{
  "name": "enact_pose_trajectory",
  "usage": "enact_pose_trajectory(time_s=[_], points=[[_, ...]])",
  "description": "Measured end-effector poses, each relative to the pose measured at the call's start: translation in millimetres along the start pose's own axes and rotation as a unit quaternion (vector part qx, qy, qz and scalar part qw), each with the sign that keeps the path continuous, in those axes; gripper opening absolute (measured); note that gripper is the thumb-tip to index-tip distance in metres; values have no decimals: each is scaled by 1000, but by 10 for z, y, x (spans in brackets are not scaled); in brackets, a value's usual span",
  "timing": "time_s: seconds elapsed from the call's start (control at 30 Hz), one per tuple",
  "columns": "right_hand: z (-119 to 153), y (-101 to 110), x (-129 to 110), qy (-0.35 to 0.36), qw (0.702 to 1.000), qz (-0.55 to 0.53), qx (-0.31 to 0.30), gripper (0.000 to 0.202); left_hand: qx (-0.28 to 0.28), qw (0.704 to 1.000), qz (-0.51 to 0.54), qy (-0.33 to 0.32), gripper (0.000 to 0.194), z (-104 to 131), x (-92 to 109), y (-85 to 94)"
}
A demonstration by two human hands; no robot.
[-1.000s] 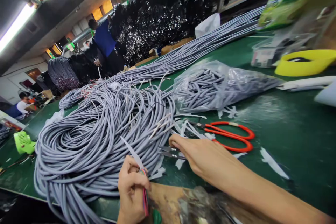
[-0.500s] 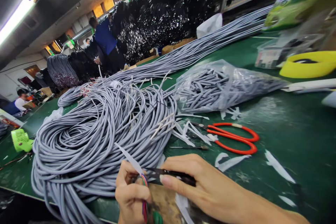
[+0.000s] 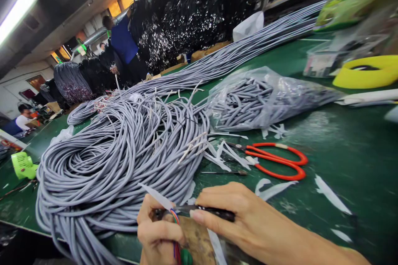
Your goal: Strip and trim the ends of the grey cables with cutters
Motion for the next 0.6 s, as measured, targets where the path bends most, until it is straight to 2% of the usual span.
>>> enact_pose_trajectory(time_s=[0.17, 0.3, 0.37, 0.43, 0.53, 0.6], points=[[-20, 43, 113, -55, 998, -18, 30, 39, -7, 998, 49, 32, 36, 53, -87, -6], [-45, -1, 107, -58, 996, -69, 7, 34, -33, 995, 79, 42, 33, 70, -117, -29], [-49, -24, 85, -71, 993, -95, 11, 30, -72, 993, 78, 44, 32, 58, -104, -65], [-45, -47, 60, -76, 990, -114, 20, 23, -141, 987, 62, 43, 32, 48, -79, -133], [-21, -65, 27, -45, 992, -105, 45, 18, -239, 970, 32, 17, 36, 28, -22, -228], [4, -54, 32, -26, 994, -78, 77, 19, -279, 960, 11, -9, 39, -4, 12, -266]])
Point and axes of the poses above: each hand's wrist, its own z-axis away from the middle knuckle, its own y-axis out of the back of the hand, x = y × z, the point moved 6 cm from there along -z, towards the middle knuckle, and after that the axes turned 7 degrees about -y, right-handed, at the moved point
